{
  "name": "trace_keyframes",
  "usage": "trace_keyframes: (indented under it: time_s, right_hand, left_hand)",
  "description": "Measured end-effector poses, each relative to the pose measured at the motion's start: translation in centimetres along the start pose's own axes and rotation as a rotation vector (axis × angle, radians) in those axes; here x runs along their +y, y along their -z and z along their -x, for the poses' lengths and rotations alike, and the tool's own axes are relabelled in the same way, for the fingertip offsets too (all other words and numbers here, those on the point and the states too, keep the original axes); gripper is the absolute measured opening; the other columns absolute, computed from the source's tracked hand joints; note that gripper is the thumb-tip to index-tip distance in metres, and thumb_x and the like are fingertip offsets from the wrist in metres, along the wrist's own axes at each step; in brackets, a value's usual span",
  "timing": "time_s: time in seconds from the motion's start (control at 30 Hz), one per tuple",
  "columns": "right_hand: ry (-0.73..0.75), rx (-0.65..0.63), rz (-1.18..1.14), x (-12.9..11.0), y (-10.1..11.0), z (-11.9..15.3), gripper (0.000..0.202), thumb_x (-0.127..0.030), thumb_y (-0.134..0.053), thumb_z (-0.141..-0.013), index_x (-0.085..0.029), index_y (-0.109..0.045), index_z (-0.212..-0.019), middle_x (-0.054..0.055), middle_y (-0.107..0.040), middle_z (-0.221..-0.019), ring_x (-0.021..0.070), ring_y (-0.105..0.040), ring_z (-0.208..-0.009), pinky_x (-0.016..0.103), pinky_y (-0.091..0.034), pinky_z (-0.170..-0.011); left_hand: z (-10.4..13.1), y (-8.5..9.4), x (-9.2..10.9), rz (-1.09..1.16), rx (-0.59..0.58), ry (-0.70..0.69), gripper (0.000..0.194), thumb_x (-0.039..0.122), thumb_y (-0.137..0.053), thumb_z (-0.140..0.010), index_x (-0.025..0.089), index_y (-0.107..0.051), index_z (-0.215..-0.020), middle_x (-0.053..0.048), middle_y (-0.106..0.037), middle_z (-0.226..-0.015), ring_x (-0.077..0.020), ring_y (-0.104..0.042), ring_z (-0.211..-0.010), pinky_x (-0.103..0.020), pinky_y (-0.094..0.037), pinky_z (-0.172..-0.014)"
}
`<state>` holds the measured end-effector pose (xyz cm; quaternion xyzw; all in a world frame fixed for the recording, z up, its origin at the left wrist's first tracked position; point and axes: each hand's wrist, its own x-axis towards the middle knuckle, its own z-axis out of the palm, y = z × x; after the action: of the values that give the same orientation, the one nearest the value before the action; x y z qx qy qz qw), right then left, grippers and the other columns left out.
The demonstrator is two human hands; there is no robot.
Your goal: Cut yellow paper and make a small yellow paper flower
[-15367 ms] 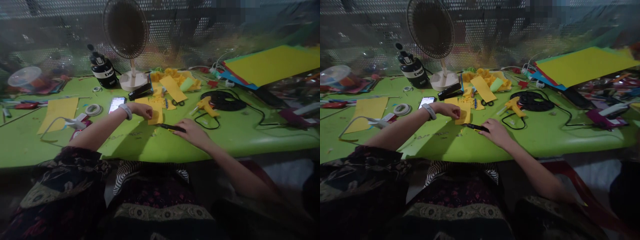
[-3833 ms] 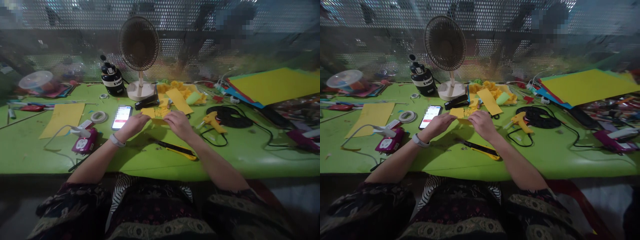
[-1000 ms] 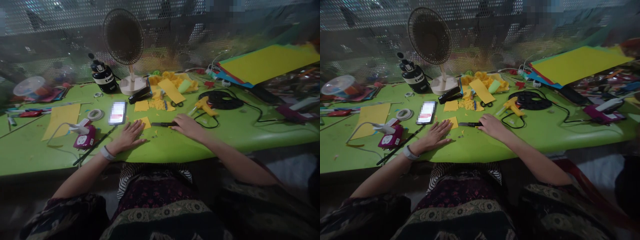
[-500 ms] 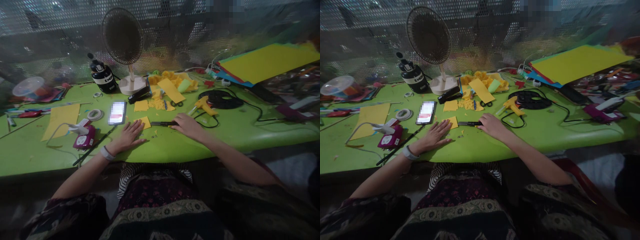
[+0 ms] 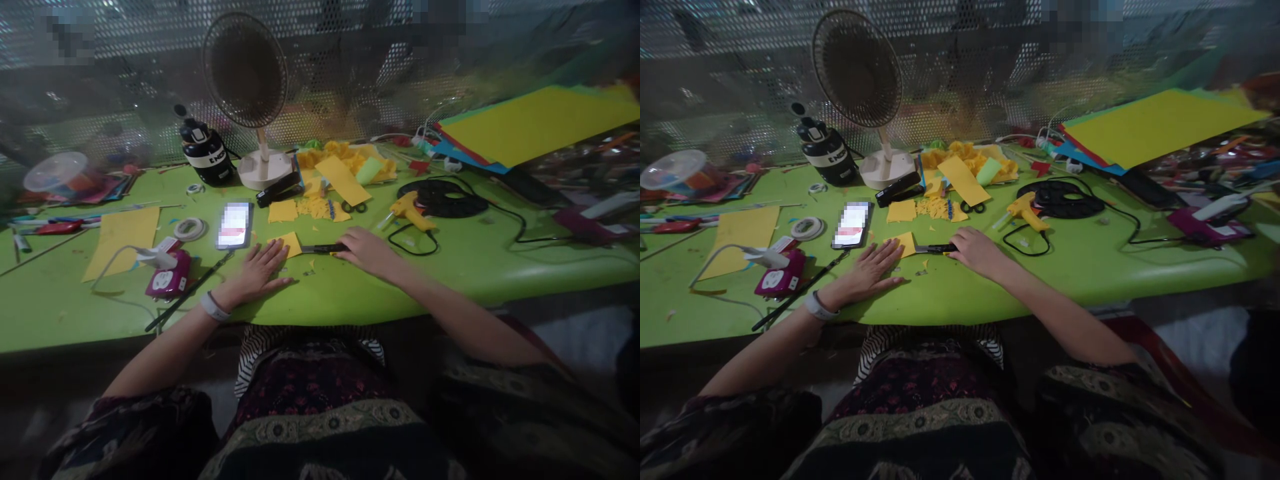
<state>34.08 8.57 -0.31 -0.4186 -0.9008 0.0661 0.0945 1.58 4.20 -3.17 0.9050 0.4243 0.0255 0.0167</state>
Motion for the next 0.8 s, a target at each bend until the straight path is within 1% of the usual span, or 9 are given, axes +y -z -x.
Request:
trace_keyframes:
  time_s: [0.17,0.3,0.37,0.47,0.53,0.6,0.67,0.73,0.8]
  right_hand:
    - [0.022,-0.034,-0.058,0.0,-0.5,-0.9,0.022,-0.027,-0.059,-0.099,-0.013,-0.069,-0.112,0.015,-0.067,-0.111,0.0283,-0.061,-0.105,0.044,-0.051,-0.093]
    - [-0.002,-0.056,-0.056,0.6,-0.1,-1.1,0.032,-0.039,-0.064,-0.096,-0.013,-0.067,-0.116,0.016,-0.067,-0.114,0.0299,-0.059,-0.107,0.043,-0.049,-0.092]
    - [-0.04,-0.074,-0.032,1.0,0.2,-1.0,0.035,-0.044,-0.068,-0.093,-0.014,-0.068,-0.111,0.016,-0.066,-0.113,0.0306,-0.059,-0.105,0.042,-0.048,-0.088]
    - [-0.058,-0.122,-0.042,1.4,0.8,-0.9,0.028,-0.041,-0.068,-0.093,-0.015,-0.068,-0.104,0.014,-0.066,-0.107,0.0294,-0.059,-0.101,0.039,-0.047,-0.083]
    - [-0.051,-0.143,-0.063,1.4,1.2,-1.0,0.025,-0.038,-0.069,-0.091,-0.015,-0.068,-0.102,0.014,-0.066,-0.106,0.0293,-0.06,-0.1,0.039,-0.046,-0.083]
    - [-0.046,-0.143,-0.073,1.4,1.3,-1.2,0.024,-0.034,-0.071,-0.09,-0.015,-0.068,-0.103,0.015,-0.066,-0.108,0.03,-0.06,-0.101,0.04,-0.046,-0.083]
    - [-0.048,-0.127,-0.078,1.4,1.2,-1.4,0.022,-0.032,-0.071,-0.089,-0.015,-0.067,-0.103,0.016,-0.067,-0.108,0.0305,-0.061,-0.1,0.041,-0.047,-0.082]
    - [-0.05,-0.111,-0.091,1.5,0.9,-1.5,0.019,-0.031,-0.07,-0.089,-0.017,-0.066,-0.103,0.015,-0.067,-0.108,0.0305,-0.061,-0.099,0.042,-0.048,-0.082]
    - [-0.054,-0.1,-0.11,1.8,0.7,-1.5,0.018,-0.032,-0.068,-0.091,-0.018,-0.066,-0.103,0.014,-0.067,-0.107,0.0305,-0.061,-0.098,0.044,-0.049,-0.083]
  left_hand:
    - [-0.1,-0.2,-0.1,0.005,0.012,-0.003,0.081,0.068,-0.027,-0.103,0.021,-0.01,-0.167,-0.013,-0.019,-0.172,-0.0298,-0.015,-0.16,-0.053,-0.012,-0.129]
    - [0.0,-0.2,0.0,0.013,0.011,0.002,0.08,0.067,-0.028,-0.103,0.021,-0.012,-0.167,-0.013,-0.018,-0.172,-0.0295,-0.014,-0.16,-0.053,-0.012,-0.129]
    - [0.0,-0.1,0.2,0.016,0.007,0.002,0.081,0.067,-0.029,-0.103,0.02,-0.013,-0.166,-0.013,-0.019,-0.172,-0.0297,-0.014,-0.16,-0.053,-0.012,-0.129]
    - [-0.2,0.2,-0.1,0.027,-0.007,-0.007,0.08,0.067,-0.03,-0.103,0.018,-0.017,-0.166,-0.014,-0.021,-0.171,-0.0301,-0.016,-0.159,-0.054,-0.015,-0.129]
    - [-0.7,0.5,-0.8,0.052,-0.017,-0.018,0.072,0.062,-0.031,-0.105,0.019,-0.029,-0.163,-0.013,-0.028,-0.169,-0.0292,-0.025,-0.157,-0.051,-0.023,-0.128]
    - [-1.5,1.0,-2.1,0.088,-0.015,-0.029,0.057,0.053,-0.033,-0.108,0.022,-0.046,-0.154,-0.012,-0.041,-0.164,-0.0265,-0.041,-0.15,-0.046,-0.034,-0.123]
    - [-2.4,1.5,-3.3,0.105,0.018,-0.048,0.048,0.044,-0.034,-0.109,0.021,-0.057,-0.145,-0.013,-0.05,-0.157,-0.0262,-0.052,-0.142,-0.046,-0.041,-0.118]
    - [-3.1,1.8,-4.1,0.127,0.009,-0.094,0.049,0.043,-0.037,-0.108,0.022,-0.052,-0.149,-0.012,-0.046,-0.161,-0.0268,-0.046,-0.147,-0.047,-0.038,-0.12]
    - [-3.4,1.9,-4.2,0.132,-0.029,-0.128,0.052,0.042,-0.033,-0.109,0.022,-0.044,-0.156,-0.011,-0.035,-0.167,-0.0274,-0.032,-0.155,-0.049,-0.028,-0.126]
